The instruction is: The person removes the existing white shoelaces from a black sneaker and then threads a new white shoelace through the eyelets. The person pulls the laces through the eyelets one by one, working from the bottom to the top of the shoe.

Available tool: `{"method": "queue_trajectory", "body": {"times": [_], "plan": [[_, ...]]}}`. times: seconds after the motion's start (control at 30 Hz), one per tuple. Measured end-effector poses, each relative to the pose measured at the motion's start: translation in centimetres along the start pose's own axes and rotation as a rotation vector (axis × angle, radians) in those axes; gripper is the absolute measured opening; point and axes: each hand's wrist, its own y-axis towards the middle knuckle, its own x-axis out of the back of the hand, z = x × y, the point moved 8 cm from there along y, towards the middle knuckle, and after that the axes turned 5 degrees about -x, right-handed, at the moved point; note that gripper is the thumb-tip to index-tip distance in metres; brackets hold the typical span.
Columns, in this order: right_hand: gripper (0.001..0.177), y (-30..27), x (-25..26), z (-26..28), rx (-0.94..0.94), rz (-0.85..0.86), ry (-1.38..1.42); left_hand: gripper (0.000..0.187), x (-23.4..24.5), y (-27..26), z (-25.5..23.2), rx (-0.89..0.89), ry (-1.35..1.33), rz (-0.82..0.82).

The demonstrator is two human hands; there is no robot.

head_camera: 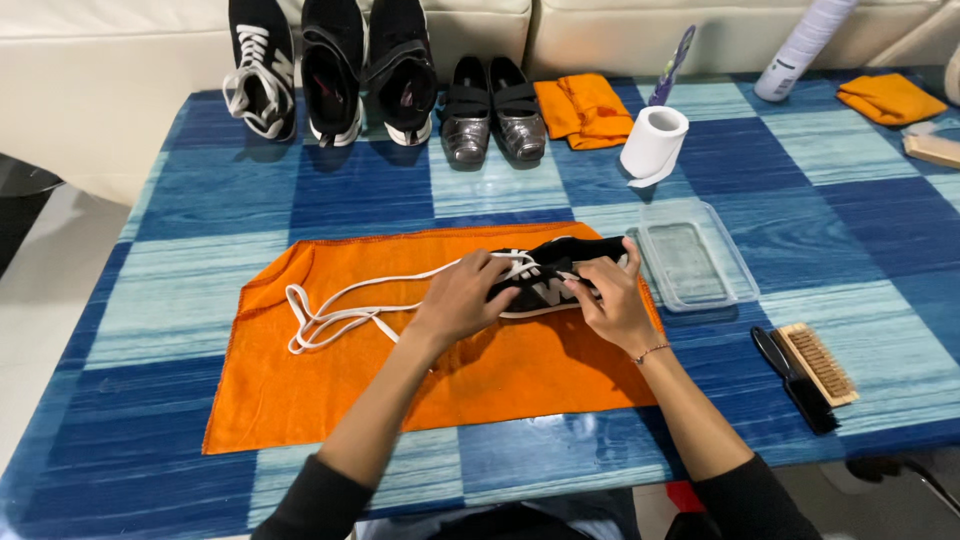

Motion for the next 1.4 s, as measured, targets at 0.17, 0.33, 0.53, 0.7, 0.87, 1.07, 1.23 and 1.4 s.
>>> {"method": "queue_trajectory", "body": {"times": [0.17, 0.33, 0.53, 0.7, 0.87, 1.07, 1.23, 1.4], "plan": [[0.012, 0.7, 0.5, 1.3, -0.003, 0.02, 0.072, 0.019, -1.0, 1.2, 1.2, 0.065, -0.036, -0.022], [0.015, 0.9, 0.3, 1.6, -0.022, 0.063, 0.105, 0.013, -0.5, 1.7, 2.6, 0.088, -0.1, -0.07], [0.021, 3.8, 0.6, 2.7, -0.142, 0.134, 0.018, 0.012, -0.1, 2.3, 1.2, 0.007, -0.166, -0.068], [0.026, 7.0, -1.7, 5.4, -0.285, 0.628, -0.046, 0.014, 1.0, 2.7, -0.3, -0.059, -0.098, -0.076], [0.02, 6.3, -3.0, 2.5, -0.506, 0.636, 0.066, 0.022, -1.0, 1.6, -0.7, -0.315, 0.195, -0.3], [0.016, 4.5, -3.9, -0.5, -0.854, 0.544, 0.269, 0.005, -0.6, 0.2, -4.1, -0.403, 0.214, -0.307], [0.015, 3.9, -3.8, -1.9, -0.95, 0.483, 0.316, 0.006, -1.0, 0.4, -3.3, -0.296, 0.331, -0.251], [0.018, 3.9, -4.0, -2.1, -0.897, 0.481, 0.263, 0.008, -0.5, 1.0, -3.2, -0.233, 0.243, -0.095]]}}
